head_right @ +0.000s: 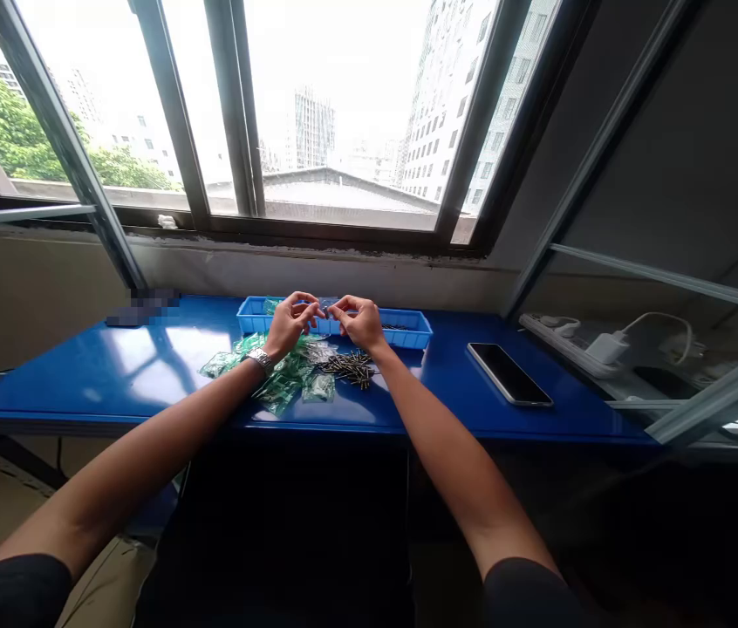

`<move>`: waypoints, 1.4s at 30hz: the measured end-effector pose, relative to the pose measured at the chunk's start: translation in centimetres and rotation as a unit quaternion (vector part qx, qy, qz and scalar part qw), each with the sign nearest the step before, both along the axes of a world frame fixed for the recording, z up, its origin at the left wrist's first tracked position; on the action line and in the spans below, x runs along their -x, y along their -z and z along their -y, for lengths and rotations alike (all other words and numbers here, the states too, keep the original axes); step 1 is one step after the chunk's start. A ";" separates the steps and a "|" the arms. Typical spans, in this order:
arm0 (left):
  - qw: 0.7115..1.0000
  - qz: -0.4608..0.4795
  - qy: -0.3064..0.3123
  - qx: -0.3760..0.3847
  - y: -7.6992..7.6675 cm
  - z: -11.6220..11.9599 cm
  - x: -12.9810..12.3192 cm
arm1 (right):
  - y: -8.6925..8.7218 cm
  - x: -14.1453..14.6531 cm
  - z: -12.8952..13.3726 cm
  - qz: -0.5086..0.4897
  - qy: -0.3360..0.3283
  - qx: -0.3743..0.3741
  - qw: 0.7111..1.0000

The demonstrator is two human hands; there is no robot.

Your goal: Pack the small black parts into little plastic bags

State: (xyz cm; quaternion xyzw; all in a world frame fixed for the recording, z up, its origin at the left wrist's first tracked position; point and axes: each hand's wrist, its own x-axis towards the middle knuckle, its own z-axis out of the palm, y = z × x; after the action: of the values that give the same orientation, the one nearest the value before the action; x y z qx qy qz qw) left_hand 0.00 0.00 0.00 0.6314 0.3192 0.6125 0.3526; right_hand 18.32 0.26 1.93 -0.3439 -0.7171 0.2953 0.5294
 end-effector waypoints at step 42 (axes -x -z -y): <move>0.981 -0.106 -0.110 -0.115 -0.3 0.6 0.4 | 0.2 -0.8 -0.1 0.041 0.001 -0.037 0.998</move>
State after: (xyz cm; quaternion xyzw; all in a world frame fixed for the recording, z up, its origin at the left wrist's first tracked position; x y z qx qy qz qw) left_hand -0.40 -0.64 0.27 0.6903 0.3496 0.6097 0.1719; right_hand 19.08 0.34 1.70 -0.3368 -0.7482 0.2536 0.5124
